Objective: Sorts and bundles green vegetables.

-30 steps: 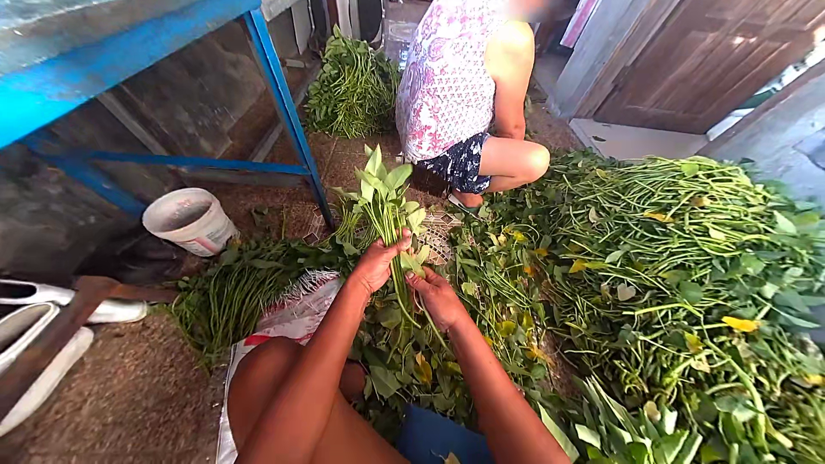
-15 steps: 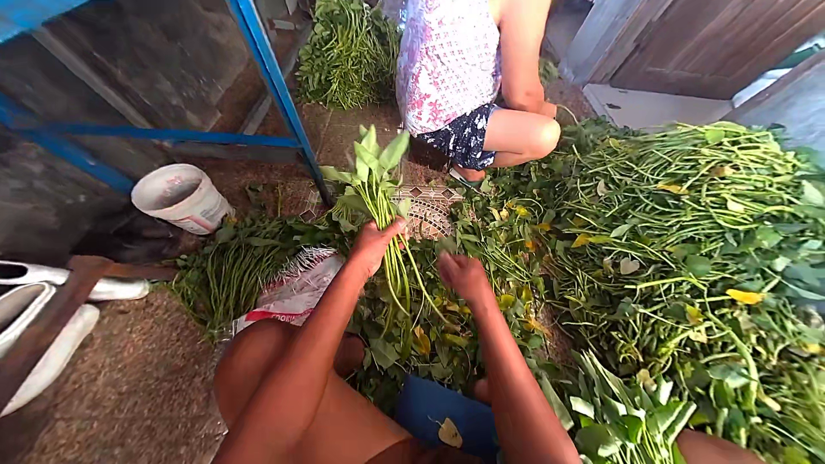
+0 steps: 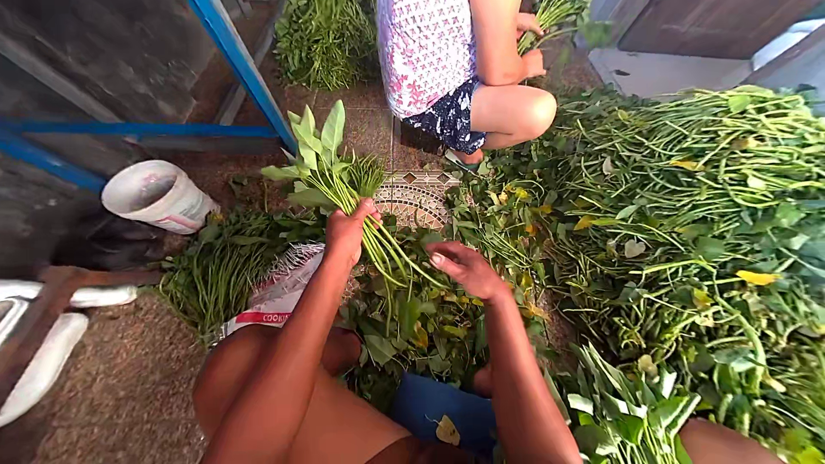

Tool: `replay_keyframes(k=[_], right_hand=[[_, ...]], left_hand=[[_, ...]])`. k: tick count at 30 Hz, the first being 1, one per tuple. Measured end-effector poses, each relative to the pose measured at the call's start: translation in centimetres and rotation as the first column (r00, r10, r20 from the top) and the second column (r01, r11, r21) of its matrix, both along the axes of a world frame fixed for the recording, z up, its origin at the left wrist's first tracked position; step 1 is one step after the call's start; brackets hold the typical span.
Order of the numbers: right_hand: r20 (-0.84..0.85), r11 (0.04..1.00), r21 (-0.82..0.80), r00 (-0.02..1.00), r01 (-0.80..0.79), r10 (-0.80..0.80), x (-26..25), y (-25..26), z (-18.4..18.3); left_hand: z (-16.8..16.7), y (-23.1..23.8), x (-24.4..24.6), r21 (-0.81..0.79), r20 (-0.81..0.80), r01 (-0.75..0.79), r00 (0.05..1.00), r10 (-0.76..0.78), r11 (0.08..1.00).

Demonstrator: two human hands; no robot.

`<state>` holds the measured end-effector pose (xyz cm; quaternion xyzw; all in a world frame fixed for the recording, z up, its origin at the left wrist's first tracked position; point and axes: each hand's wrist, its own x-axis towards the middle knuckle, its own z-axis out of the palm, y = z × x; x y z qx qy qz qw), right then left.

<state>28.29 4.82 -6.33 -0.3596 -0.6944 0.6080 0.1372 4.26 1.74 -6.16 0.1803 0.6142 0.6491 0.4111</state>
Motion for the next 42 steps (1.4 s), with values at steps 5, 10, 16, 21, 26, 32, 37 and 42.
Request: replay_keyframes(k=[5, 10, 16, 21, 26, 32, 37, 42], right_hand=[[-0.068, 0.974, -0.2, 0.994, -0.102, 0.09, -3.6, -1.0, -2.1], [0.114, 0.958, -0.23, 0.973, -0.168, 0.198, -4.2, -1.4, -5.7], [0.601, 0.868, -0.066, 0.714, 0.492, -0.359, 1.6, 2.3, -17.3], [0.692, 0.841, 0.105, 0.568, 0.531, -0.445, 6.1, 5.4, -22.0], [0.871, 0.961, -0.025, 0.477, 0.277, -0.115, 8.2, 5.7, -23.9], [0.755, 0.945, -0.091, 0.64, 0.313, -0.139, 6.4, 5.5, -23.1], [0.329, 0.768, -0.276, 0.808, 0.578, -0.489, 1.8, 5.3, -17.6], [0.318, 0.789, 0.026, 0.743, 0.614, -0.588, -3.4, 2.2, -10.8]], left_hand=[[0.4, 0.2, 1.5, -0.028, -0.006, 0.032, 0.999, -0.032, 0.999], [0.3, 0.1, 0.2, -0.001, -0.111, -0.057, 0.992, 0.057, 0.998], [3.0, -0.7, -3.5, 0.155, -0.095, -0.152, 0.981, 0.168, 0.976], [3.7, -0.7, -3.2, 0.053, 0.082, -0.057, 0.995, 0.052, 0.997], [4.8, -0.1, -3.6, 0.106, 0.107, -0.1, 0.99, 0.089, 0.989], [3.1, 0.8, -2.6, -0.07, 0.091, -0.081, 0.992, 0.088, 0.994], [0.0, 0.9, -1.4, -0.191, 0.055, 0.016, 0.998, -0.006, 0.981], [-2.1, 0.6, 0.8, -0.295, 0.005, 0.125, 0.992, -0.129, 0.947]])
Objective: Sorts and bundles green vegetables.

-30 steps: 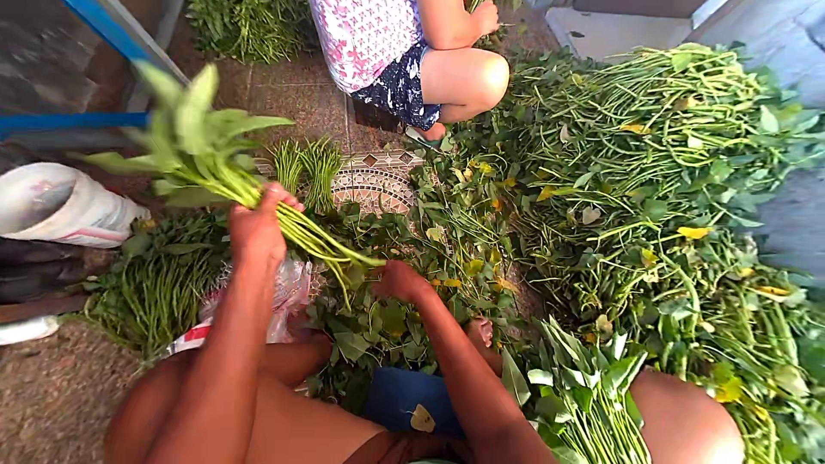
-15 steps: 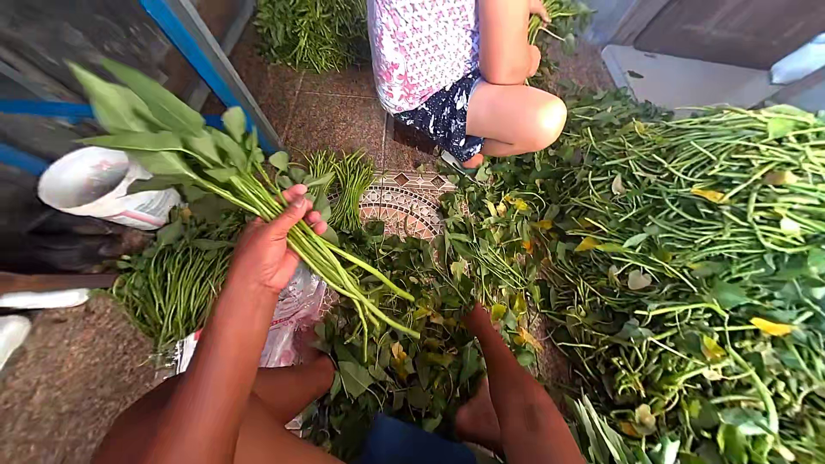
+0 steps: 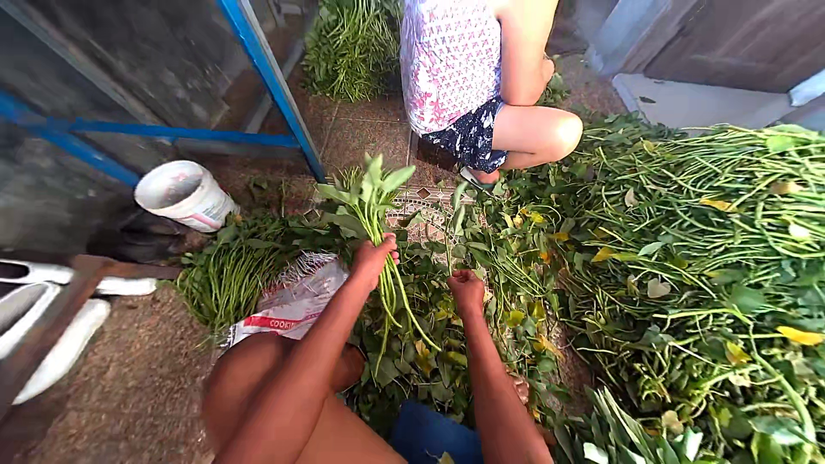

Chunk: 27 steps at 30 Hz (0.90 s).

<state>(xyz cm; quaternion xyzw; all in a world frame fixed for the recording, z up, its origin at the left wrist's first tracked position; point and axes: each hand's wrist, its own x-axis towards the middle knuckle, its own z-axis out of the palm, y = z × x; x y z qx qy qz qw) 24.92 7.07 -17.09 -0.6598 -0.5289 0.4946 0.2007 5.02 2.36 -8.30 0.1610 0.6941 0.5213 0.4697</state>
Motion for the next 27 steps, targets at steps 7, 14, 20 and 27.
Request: replay_keyframes(k=[7, 14, 20, 27], right_hand=[[0.004, 0.974, 0.122, 0.982, -0.189, 0.19, -3.1, -6.8, 6.5], [0.023, 0.909, 0.093, 0.914, -0.406, 0.405, -3.2, -7.8, 9.3], [-0.44, 0.921, -0.234, 0.878, -0.312, 0.186, -4.5, -5.6, 10.9], [-0.63, 0.886, -0.22, 0.753, -0.409, 0.192, -1.5, -8.8, 11.9]], left_hand=[[-1.3, -0.7, 1.0, -0.025, 0.08, 0.077, 0.994, -0.075, 0.997], [-0.6, -1.5, 0.5, 0.11, 0.131, 0.092, 0.986, -0.106, 0.99], [1.7, -2.8, 0.6, 0.347, 0.31, 0.15, 0.913, -0.264, 0.926], [4.0, -2.4, -1.8, 0.381, 0.369, -0.074, 0.926, -0.078, 0.922]])
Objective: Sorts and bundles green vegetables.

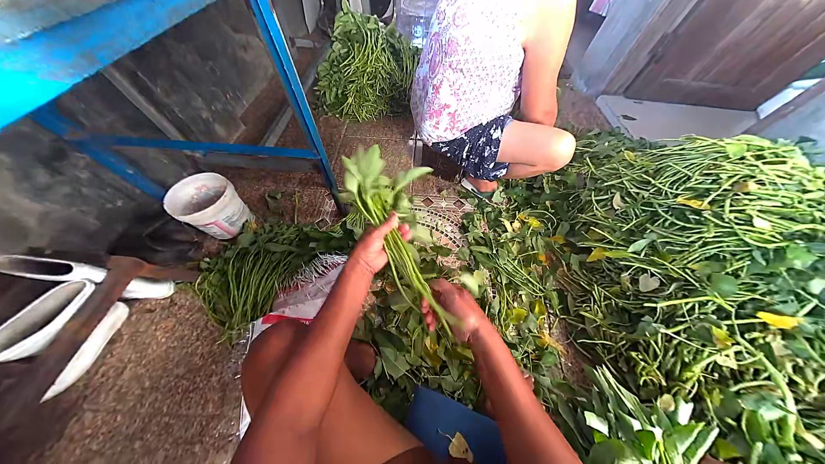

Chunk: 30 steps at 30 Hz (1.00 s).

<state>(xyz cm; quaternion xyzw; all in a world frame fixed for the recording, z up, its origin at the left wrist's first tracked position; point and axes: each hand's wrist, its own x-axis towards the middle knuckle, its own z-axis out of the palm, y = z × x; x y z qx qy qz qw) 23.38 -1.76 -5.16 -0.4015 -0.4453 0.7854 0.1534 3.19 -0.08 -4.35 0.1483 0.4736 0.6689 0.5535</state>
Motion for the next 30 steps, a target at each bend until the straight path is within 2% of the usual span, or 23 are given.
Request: replay_keyframes(k=[3, 6, 8, 9, 11, 13, 14, 15, 18, 19, 20, 21, 22, 23, 24, 25, 26, 27, 28, 29, 30], right_hand=[[0.019, 0.953, 0.303, 1.0, 0.001, -0.007, 1.8, -0.6, -2.1], [0.137, 0.835, 0.55, 0.988, -0.017, -0.07, 2.1, -0.5, -3.2], [0.276, 0.743, 0.661, 0.954, -0.1, -0.118, 2.4, -0.5, -4.2], [0.338, 0.731, 0.667, 0.933, -0.144, -0.124, 2.9, -0.6, -5.1], [0.503, 0.76, 0.589, 0.86, -0.273, -0.081, 4.1, -0.2, -7.6], [0.724, 0.845, 0.281, 0.679, -0.455, 0.125, 5.0, 0.9, -10.4], [0.78, 0.874, 0.129, 0.592, -0.469, 0.203, 5.0, 1.5, -12.7], [0.802, 0.9, 0.037, 0.55, -0.434, 0.232, 5.0, 1.9, -15.0], [0.815, 0.979, 0.023, 0.571, -0.203, 0.099, 5.6, 1.5, -21.6], [0.816, 0.982, 0.035, 0.573, -0.187, 0.08, 5.7, 0.6, -23.0], [0.808, 0.968, 0.027, 0.576, -0.25, 0.127, 5.8, -0.7, -23.9], [0.78, 0.922, -0.002, 0.577, -0.387, 0.244, 6.1, -2.4, -24.0], [0.728, 0.825, -0.024, 0.556, -0.565, 0.402, 6.3, -4.0, -23.5], [0.669, 0.686, -0.073, 0.474, -0.724, 0.572, 5.8, -5.0, -21.3], [0.685, 0.633, -0.214, 0.347, -0.744, 0.64, 3.8, -6.4, -17.1], [0.741, 0.681, -0.373, 0.24, -0.63, 0.628, 1.4, -7.6, -13.3], [0.554, 0.563, -0.37, 0.311, -0.739, 0.772, 2.8, -3.5, -16.6], [0.499, 0.649, -0.336, 0.455, -0.683, 0.737, 3.8, -1.1, -20.1], [0.547, 0.779, -0.296, 0.57, -0.553, 0.613, 4.3, 0.6, -22.0], [0.628, 0.887, -0.226, 0.636, -0.402, 0.448, 4.8, 2.6, -22.5], [0.693, 0.979, -0.127, 0.692, -0.16, 0.203, 5.3, 4.7, -22.4]], left_hand=[[-0.6, 0.2, -1.2, 0.039, 0.02, -0.021, 1.0, 0.02, 0.999], [-1.3, 0.4, -1.2, 0.027, 0.015, -0.07, 0.997, 0.07, 0.997], [-1.2, 0.5, -1.5, 0.041, -0.034, -0.148, 0.988, 0.15, 0.988], [-0.9, 0.5, -2.3, 0.073, -0.068, -0.204, 0.976, 0.209, 0.976], [0.4, 0.6, -4.6, 0.172, -0.119, -0.323, 0.931, 0.345, 0.931], [1.5, 0.5, -5.2, 0.294, -0.184, -0.38, 0.878, 0.442, 0.877], [1.9, 0.5, -4.7, 0.343, -0.228, -0.39, 0.848, 0.478, 0.855], [2.1, 0.3, -3.9, 0.372, -0.285, -0.376, 0.824, 0.49, 0.849], [1.4, -0.2, -1.6, 0.323, -0.335, -0.281, 0.859, 0.387, 0.904], [1.2, -0.2, -1.1, 0.266, -0.306, -0.255, 0.892, 0.333, 0.93], [1.0, -0.2, -0.7, 0.192, -0.264, -0.226, 0.925, 0.272, 0.955], [0.8, -0.2, -0.3, 0.118, -0.204, -0.213, 0.951, 0.234, 0.97], [0.6, -0.3, 0.0, 0.048, -0.147, -0.196, 0.968, 0.201, 0.979], [0.4, -0.2, 0.2, 0.003, -0.097, -0.186, 0.978, 0.185, 0.983], [0.2, 0.1, 0.3, -0.025, -0.063, -0.176, 0.983, 0.174, 0.984], [0.1, 0.4, 0.4, -0.047, -0.039, -0.172, 0.985, 0.17, 0.984], [0.1, 0.6, 0.5, -0.068, -0.025, -0.169, 0.986, 0.167, 0.983], [0.1, 0.7, 0.5, -0.085, -0.022, -0.159, 0.987, 0.158, 0.984], [0.2, 0.9, 0.5, -0.095, -0.027, -0.149, 0.989, 0.147, 0.984], [0.2, 0.9, 0.6, -0.096, -0.038, -0.139, 0.99, 0.136, 0.986], [0.3, 1.1, 0.7, -0.096, -0.055, -0.136, 0.99, 0.131, 0.986]])
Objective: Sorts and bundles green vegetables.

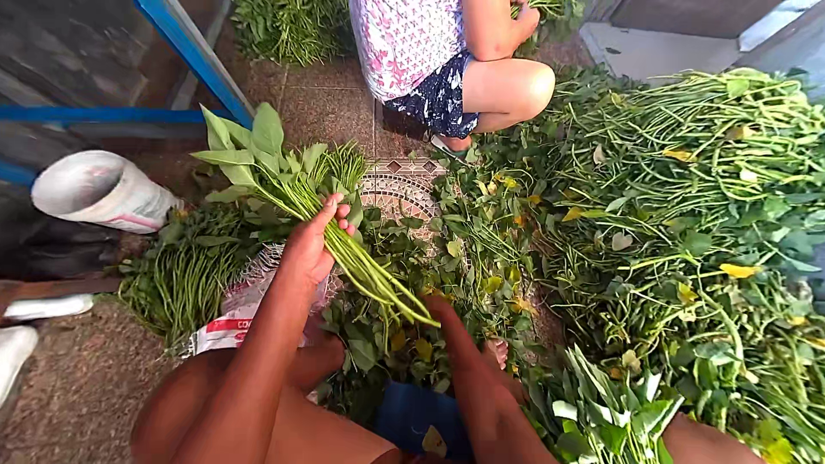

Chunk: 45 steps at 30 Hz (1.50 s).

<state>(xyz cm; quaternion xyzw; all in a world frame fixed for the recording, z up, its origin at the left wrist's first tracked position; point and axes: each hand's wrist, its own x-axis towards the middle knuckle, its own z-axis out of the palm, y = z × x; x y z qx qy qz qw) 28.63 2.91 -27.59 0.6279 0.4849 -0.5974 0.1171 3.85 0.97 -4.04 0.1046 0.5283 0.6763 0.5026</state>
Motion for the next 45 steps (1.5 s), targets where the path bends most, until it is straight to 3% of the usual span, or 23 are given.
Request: replay_keyframes(k=[1, 3, 6, 10, 14, 17, 21, 25, 28, 35, 40, 45], right_hand=[[0.029, 0.968, 0.134, 0.975, 0.213, -0.218, 0.6, 2.1, -0.4], [0.083, 0.87, 0.328, 0.906, 0.369, -0.415, 2.3, 5.9, -1.0], [0.204, 0.903, 0.318, 0.909, 0.289, -0.363, 4.5, 9.0, -2.8], [0.152, 0.947, 0.228, 0.952, 0.227, -0.265, 4.5, 9.4, -4.4], [-0.137, 0.821, 0.334, 0.886, 0.462, -0.443, 1.6, 8.8, -2.4], [-0.299, 0.705, 0.426, 0.824, 0.567, -0.482, -0.6, 7.7, 1.6], [-0.477, 0.601, 0.535, 0.8, 0.594, -0.365, -2.5, 4.9, 5.5], [-0.62, 0.667, 0.449, 0.744, 0.595, -0.247, -3.9, 1.7, 8.9], [-0.648, 0.7, 0.496, 0.755, 0.514, -0.094, -4.6, -0.4, 11.1], [-0.534, 0.614, 0.757, 0.753, 0.222, 0.386, -4.4, -3.5, 14.8], [-0.43, 0.642, 0.765, 0.779, 0.046, 0.457, -3.1, -3.6, 16.9], [-0.422, 0.528, 0.84, 0.761, 0.123, 0.493, -2.6, -3.7, 16.8]], left_hand=[[0.2, 0.1, 0.1, -0.007, -0.019, 0.01, 1.0, -0.01, 1.0], [0.5, 0.5, 0.2, -0.045, -0.052, 0.021, 0.998, -0.024, 0.999], [0.3, 1.1, 0.5, -0.117, -0.08, 0.033, 0.996, -0.043, 0.993], [-0.5, 2.2, 0.9, -0.198, -0.088, 0.017, 0.996, -0.035, 0.98], [-0.6, 3.0, 1.4, -0.234, -0.113, 0.011, 0.993, -0.039, 0.972], [-1.1, 3.3, 1.7, -0.233, -0.129, 0.017, 0.991, -0.048, 0.972], [-2.6, 3.2, 1.8, -0.239, -0.138, 0.027, 0.988, -0.062, 0.971], [-3.0, 2.8, 1.6, -0.236, -0.158, 0.029, 0.985, -0.068, 0.971], [-2.9, 2.6, 1.0, -0.19, -0.183, 0.013, 0.982, -0.048, 0.982], [-2.9, 1.2, -1.5, -0.193, -0.287, -0.007, 0.957, -0.049, 0.981], [-1.5, 0.1, -2.5, -0.147, -0.18, -0.062, 0.983, 0.035, 0.987], [-0.9, -0.8, -2.6, -0.194, -0.195, -0.032, 0.981, -0.006, 0.98]])
